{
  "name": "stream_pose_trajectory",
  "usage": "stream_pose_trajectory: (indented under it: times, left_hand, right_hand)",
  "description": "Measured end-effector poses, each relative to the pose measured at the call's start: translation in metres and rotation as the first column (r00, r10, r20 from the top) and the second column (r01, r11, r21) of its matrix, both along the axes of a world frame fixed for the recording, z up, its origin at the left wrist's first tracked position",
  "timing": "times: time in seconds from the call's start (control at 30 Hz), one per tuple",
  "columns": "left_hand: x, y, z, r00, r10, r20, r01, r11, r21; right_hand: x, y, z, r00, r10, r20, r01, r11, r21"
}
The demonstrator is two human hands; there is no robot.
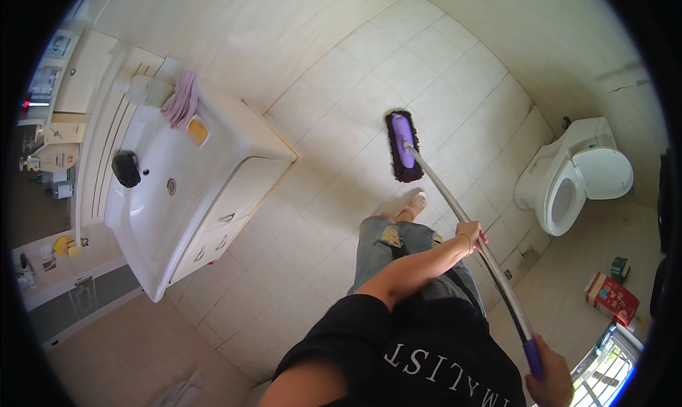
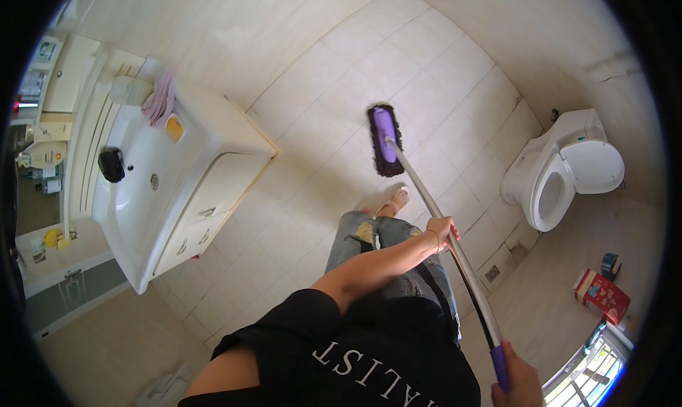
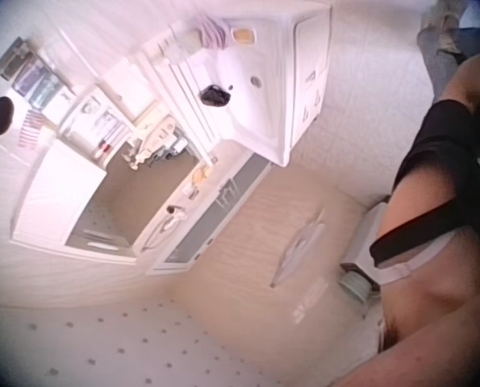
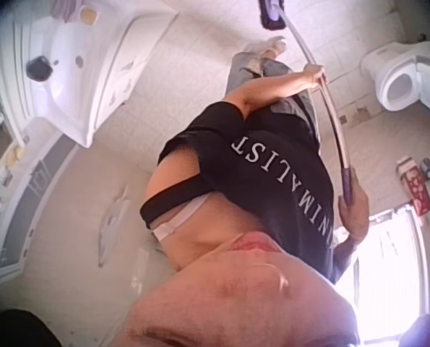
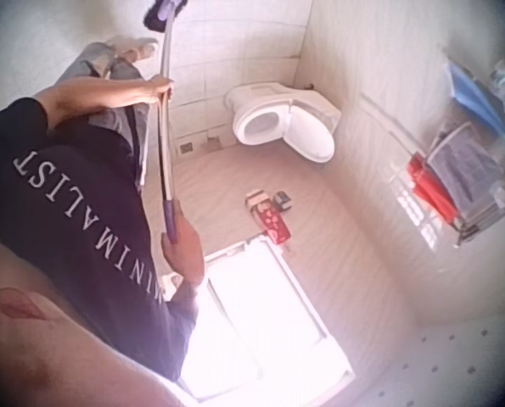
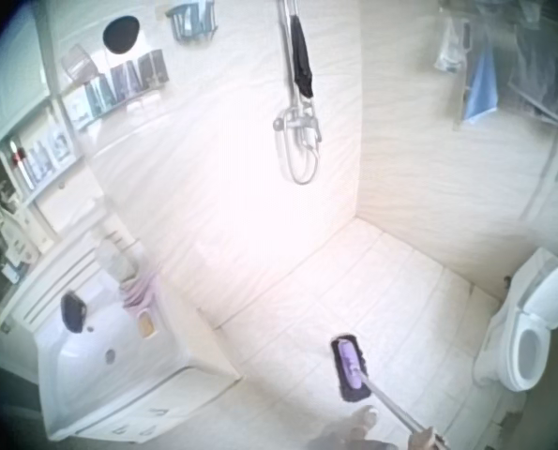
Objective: The person mops the tiled bathroom floor using a purple flat mop, moving around a red plastic stool, washing machine, and toilet. They then detach the mop head, rinse it under the shower faucet, wring it out over the toilet, and reattach it to the mop handle.
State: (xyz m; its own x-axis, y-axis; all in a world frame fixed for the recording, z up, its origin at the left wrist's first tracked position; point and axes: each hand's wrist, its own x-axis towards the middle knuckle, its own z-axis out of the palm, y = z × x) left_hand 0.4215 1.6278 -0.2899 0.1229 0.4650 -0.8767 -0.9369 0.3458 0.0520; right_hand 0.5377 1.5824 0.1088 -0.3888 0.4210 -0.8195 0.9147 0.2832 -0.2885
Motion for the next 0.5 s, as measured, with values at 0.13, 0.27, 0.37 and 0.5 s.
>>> stream_pose_trajectory:
  times: [0.13,0.27,0.37,0.5]
  left_hand:
    - [-0.041,0.016,0.019,0.986,0.167,0.005,-0.166,0.984,-0.07]
    - [-0.082,0.008,-0.006,0.945,0.294,-0.145,-0.311,0.944,-0.11]
    - [-0.138,-0.004,-0.049,0.912,0.275,-0.306,-0.296,0.955,-0.024]
    - [-0.229,-0.022,-0.057,0.812,0.538,-0.228,-0.567,0.819,-0.085]
  right_hand:
    - [-0.004,0.062,0.008,0.983,0.186,-0.002,-0.186,0.983,0.008]
    - [-0.025,0.112,-0.024,0.941,0.316,-0.121,-0.318,0.948,0.0]
    - [-0.059,0.129,-0.074,0.853,0.429,-0.297,-0.408,0.903,0.135]
    - [-0.152,0.146,-0.108,0.814,0.535,-0.225,-0.531,0.843,0.083]
